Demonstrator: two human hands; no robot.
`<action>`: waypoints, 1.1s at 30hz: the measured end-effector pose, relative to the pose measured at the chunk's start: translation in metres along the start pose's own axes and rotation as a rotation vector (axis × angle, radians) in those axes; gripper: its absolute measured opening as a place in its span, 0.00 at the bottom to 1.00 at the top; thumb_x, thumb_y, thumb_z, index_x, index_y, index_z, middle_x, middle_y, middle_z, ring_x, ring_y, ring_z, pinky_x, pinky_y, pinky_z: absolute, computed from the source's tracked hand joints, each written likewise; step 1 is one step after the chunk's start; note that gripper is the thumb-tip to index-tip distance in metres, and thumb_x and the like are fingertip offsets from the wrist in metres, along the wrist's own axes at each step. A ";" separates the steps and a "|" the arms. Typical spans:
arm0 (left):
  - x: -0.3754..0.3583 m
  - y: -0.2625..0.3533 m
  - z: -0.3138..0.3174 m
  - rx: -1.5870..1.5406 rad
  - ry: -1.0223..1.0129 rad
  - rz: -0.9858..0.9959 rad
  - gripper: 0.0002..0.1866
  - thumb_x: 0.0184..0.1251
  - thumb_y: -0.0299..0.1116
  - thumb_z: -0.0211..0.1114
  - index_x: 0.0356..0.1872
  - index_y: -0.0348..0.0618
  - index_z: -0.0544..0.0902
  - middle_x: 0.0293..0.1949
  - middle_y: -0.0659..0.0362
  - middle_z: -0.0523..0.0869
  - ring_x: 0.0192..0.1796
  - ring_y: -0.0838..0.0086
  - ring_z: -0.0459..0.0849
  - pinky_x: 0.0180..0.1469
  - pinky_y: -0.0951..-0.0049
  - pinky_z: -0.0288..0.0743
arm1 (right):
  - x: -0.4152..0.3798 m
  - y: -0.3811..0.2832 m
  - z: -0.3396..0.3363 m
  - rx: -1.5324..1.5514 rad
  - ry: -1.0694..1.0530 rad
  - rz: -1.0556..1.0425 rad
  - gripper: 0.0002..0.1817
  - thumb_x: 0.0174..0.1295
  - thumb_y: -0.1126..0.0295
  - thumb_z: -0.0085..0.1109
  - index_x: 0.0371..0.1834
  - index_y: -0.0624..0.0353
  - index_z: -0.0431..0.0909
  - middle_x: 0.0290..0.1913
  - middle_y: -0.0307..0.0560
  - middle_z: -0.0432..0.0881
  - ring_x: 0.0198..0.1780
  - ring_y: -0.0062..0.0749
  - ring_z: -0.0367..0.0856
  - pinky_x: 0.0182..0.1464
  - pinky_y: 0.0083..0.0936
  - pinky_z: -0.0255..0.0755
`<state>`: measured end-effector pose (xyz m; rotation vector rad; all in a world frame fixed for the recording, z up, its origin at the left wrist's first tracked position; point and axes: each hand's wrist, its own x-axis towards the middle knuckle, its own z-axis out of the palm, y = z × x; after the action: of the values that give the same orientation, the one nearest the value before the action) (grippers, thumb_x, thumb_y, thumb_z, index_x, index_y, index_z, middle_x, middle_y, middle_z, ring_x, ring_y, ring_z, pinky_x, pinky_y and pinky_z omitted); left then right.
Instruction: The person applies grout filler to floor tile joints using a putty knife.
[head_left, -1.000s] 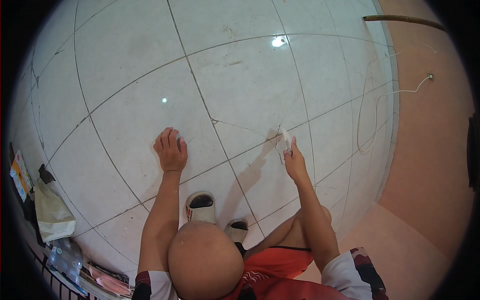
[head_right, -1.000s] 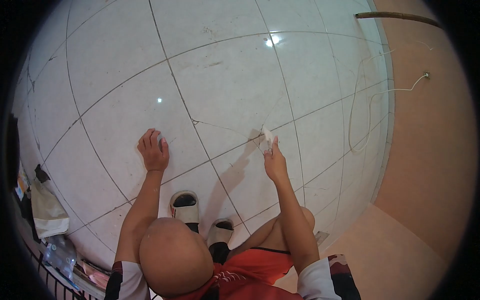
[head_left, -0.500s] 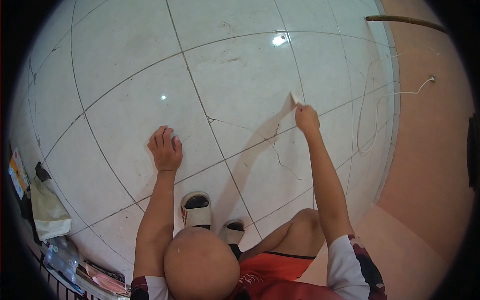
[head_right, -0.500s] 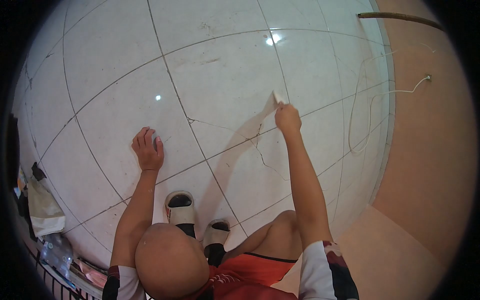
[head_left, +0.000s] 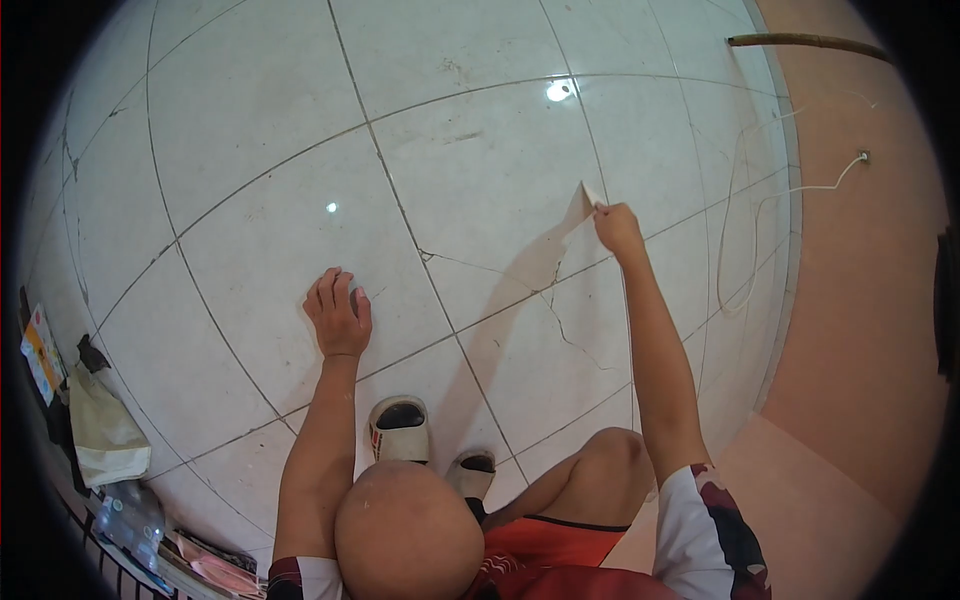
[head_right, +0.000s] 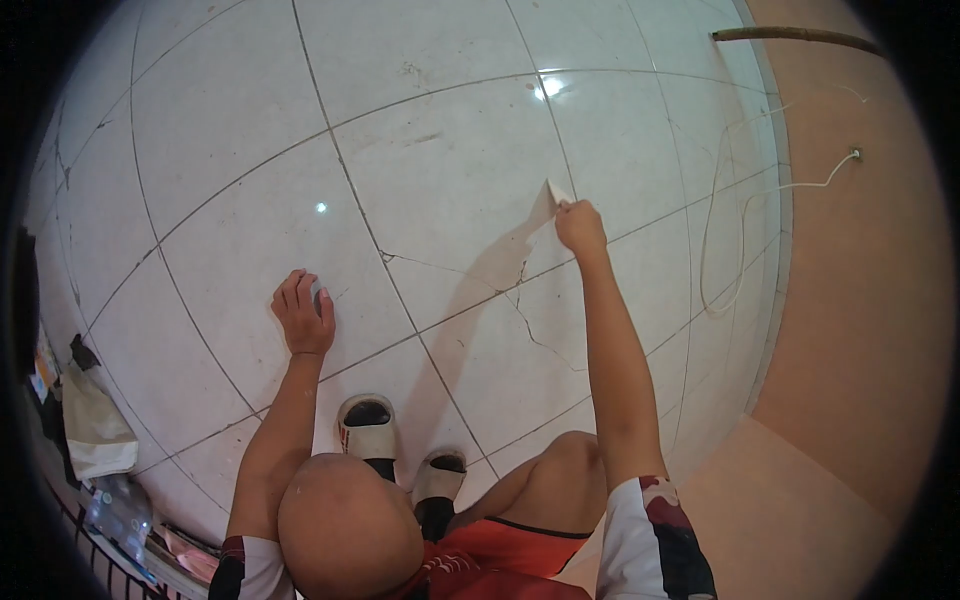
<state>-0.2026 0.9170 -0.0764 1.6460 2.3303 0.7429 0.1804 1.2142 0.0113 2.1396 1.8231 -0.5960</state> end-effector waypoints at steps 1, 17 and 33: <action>0.003 0.001 0.001 -0.006 -0.001 0.000 0.19 0.66 0.33 0.65 0.57 0.46 0.77 0.62 0.55 0.77 0.66 0.56 0.72 0.66 0.51 0.63 | 0.000 -0.001 -0.005 0.088 0.038 0.019 0.21 0.70 0.58 0.57 0.48 0.68 0.85 0.51 0.70 0.85 0.57 0.63 0.83 0.59 0.49 0.77; 0.004 0.003 0.003 0.013 -0.009 -0.004 0.18 0.67 0.33 0.64 0.57 0.44 0.77 0.63 0.52 0.76 0.65 0.53 0.71 0.68 0.50 0.61 | -0.049 -0.124 0.014 -0.199 0.124 -0.459 0.15 0.71 0.62 0.52 0.53 0.47 0.85 0.39 0.52 0.89 0.41 0.55 0.88 0.43 0.49 0.81; 0.003 0.006 0.002 0.050 -0.045 -0.030 0.21 0.66 0.34 0.64 0.59 0.44 0.75 0.64 0.52 0.74 0.66 0.52 0.69 0.67 0.48 0.61 | 0.019 -0.233 -0.022 -0.276 0.085 -0.445 0.12 0.63 0.72 0.55 0.44 0.54 0.88 0.46 0.55 0.89 0.50 0.50 0.89 0.49 0.44 0.82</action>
<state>-0.1978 0.9221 -0.0751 1.6267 2.3549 0.6396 -0.0429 1.2812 0.0361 1.6144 2.2956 -0.3175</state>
